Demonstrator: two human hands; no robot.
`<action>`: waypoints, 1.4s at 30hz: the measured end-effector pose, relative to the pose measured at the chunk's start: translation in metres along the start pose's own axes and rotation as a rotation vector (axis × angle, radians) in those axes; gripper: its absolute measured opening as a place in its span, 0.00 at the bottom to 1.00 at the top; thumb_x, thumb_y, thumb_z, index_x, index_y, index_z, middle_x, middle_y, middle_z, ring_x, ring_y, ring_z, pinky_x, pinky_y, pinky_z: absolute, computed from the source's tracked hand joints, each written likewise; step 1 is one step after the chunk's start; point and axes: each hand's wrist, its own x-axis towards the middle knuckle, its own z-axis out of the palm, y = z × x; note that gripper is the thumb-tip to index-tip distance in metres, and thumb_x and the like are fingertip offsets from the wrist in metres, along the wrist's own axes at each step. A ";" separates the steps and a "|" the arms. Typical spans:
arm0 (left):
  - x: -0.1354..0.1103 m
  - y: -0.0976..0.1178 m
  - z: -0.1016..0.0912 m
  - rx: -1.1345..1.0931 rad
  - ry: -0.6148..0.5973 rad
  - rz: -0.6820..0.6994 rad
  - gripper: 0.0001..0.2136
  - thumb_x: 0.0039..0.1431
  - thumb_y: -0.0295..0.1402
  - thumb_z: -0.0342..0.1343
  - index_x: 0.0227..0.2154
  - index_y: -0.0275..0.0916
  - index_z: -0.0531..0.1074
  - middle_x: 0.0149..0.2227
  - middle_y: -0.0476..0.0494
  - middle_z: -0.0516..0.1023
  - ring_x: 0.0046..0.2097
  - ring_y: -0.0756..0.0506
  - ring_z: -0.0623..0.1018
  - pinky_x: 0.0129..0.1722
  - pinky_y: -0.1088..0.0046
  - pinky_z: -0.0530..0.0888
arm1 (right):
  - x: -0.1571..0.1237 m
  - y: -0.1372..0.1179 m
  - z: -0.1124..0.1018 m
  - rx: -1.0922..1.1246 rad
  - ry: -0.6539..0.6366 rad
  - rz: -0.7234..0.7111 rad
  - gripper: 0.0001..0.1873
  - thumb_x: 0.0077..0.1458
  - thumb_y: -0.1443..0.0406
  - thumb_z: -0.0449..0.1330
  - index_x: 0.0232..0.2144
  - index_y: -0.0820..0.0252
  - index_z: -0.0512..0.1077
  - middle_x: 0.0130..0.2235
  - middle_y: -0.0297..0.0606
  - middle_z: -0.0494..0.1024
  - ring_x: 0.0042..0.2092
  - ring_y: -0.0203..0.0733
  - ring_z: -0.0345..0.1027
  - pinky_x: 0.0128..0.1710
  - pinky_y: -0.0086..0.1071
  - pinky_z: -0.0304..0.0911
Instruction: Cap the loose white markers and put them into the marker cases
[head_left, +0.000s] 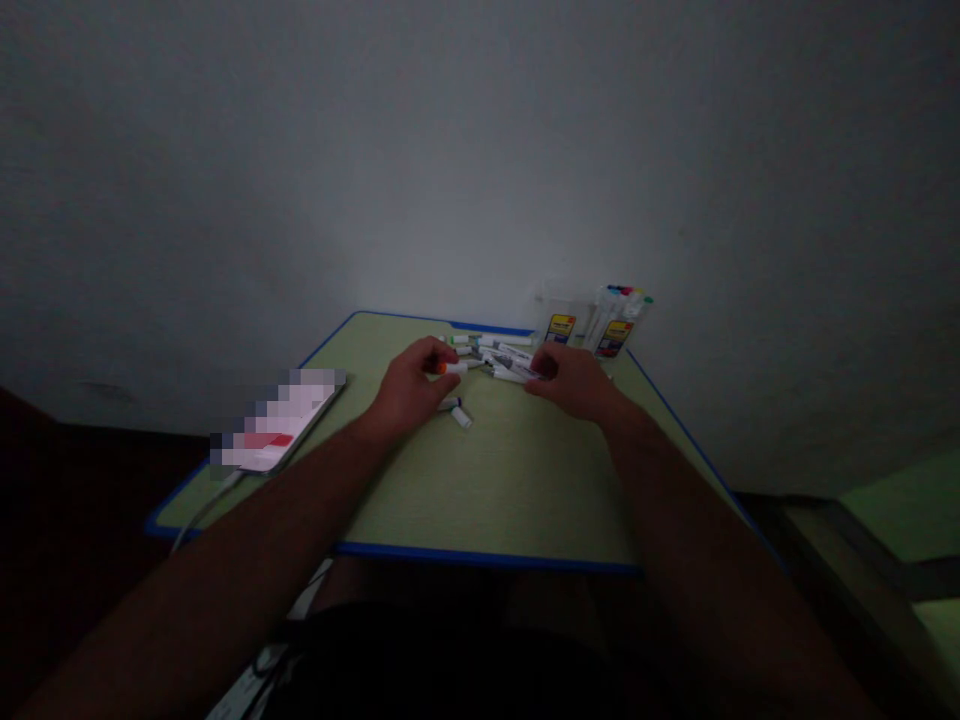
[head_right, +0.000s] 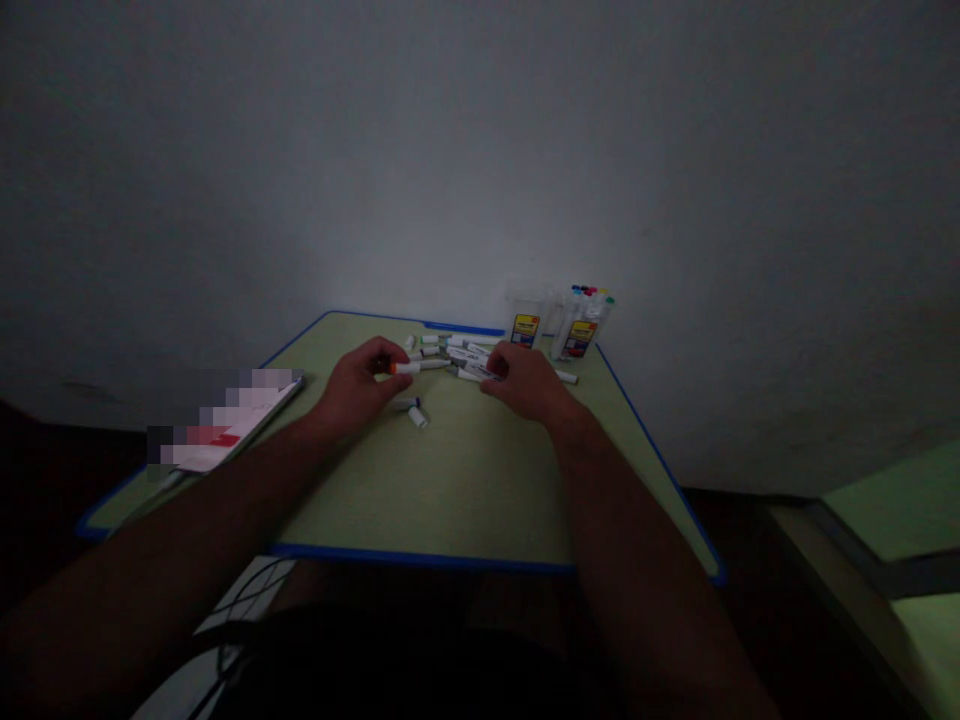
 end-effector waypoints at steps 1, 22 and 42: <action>0.000 0.000 0.000 0.000 0.006 -0.009 0.07 0.48 0.27 0.61 0.32 0.39 0.72 0.33 0.49 0.74 0.35 0.48 0.73 0.39 0.68 0.71 | 0.000 0.000 0.000 0.005 0.005 -0.006 0.10 0.46 0.65 0.67 0.30 0.59 0.70 0.31 0.35 0.76 0.31 0.36 0.65 0.31 0.30 0.56; -0.001 0.017 -0.001 0.105 0.063 -0.098 0.06 0.47 0.28 0.61 0.30 0.38 0.74 0.30 0.48 0.76 0.30 0.50 0.72 0.33 0.72 0.70 | 0.004 -0.008 0.006 0.370 0.131 0.193 0.13 0.48 0.63 0.68 0.33 0.58 0.67 0.29 0.36 0.78 0.29 0.39 0.72 0.29 0.31 0.63; -0.003 0.016 0.000 0.047 0.058 -0.170 0.07 0.47 0.32 0.65 0.30 0.39 0.74 0.25 0.51 0.73 0.27 0.50 0.69 0.28 0.72 0.66 | 0.005 -0.015 -0.001 0.771 0.076 0.414 0.07 0.56 0.67 0.62 0.32 0.58 0.65 0.28 0.39 0.80 0.18 0.34 0.67 0.14 0.26 0.58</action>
